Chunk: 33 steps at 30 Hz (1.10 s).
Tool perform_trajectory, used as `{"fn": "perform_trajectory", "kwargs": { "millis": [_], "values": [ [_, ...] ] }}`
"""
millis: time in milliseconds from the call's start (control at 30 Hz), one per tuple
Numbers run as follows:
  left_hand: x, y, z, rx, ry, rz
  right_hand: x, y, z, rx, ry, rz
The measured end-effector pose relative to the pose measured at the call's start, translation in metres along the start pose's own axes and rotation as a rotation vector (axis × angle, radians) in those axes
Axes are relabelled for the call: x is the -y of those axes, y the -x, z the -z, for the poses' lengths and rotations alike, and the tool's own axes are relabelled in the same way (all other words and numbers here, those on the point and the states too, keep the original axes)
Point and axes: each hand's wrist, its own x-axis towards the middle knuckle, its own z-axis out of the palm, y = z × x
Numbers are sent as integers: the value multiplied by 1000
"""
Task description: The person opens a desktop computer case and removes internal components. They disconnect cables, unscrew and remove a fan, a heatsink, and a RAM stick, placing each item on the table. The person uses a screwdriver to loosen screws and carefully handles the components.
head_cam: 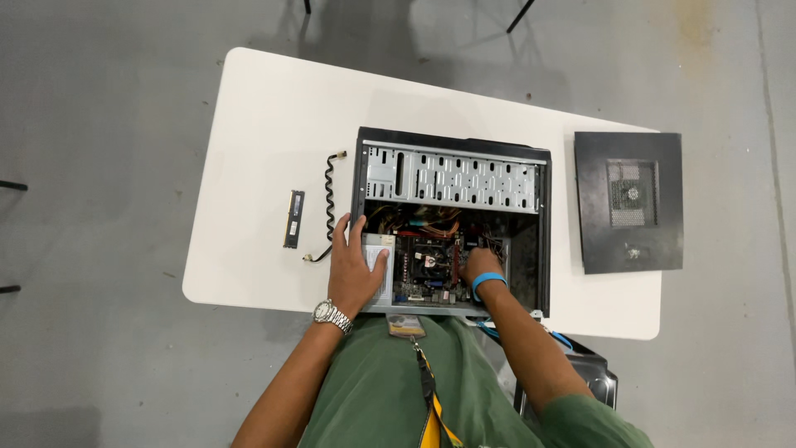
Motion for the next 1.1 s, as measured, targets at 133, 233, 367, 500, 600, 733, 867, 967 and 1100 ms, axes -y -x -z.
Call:
{"fn": "perform_trajectory", "kwargs": {
  "millis": [133,233,367,500,600,733,867,967,1100],
  "values": [
    [4,-3,0,9,-27,-37,-31,-62,-40,-44,104,64],
    [12,-3,-2,-13,-62,-109,-48,-59,-40,9,69,134],
    [9,-1,0,-27,-61,-114,-40,10,19,-131,273,237],
    [5,-4,1,5,-33,-62,-42,9,16,-116,-37,332],
    [7,-3,0,14,-32,-53,-36,18,17,-52,50,295],
    [5,-3,2,17,-41,-43,-40,13,6,-41,75,276],
    [6,-3,2,19,-70,-44,-27,30,13,-75,299,285],
    [4,-1,4,22,-90,-47,-32,15,-7,-116,439,297],
    [4,-1,2,-12,-91,-30,-26,9,-10,-202,435,243]
  ]
}}
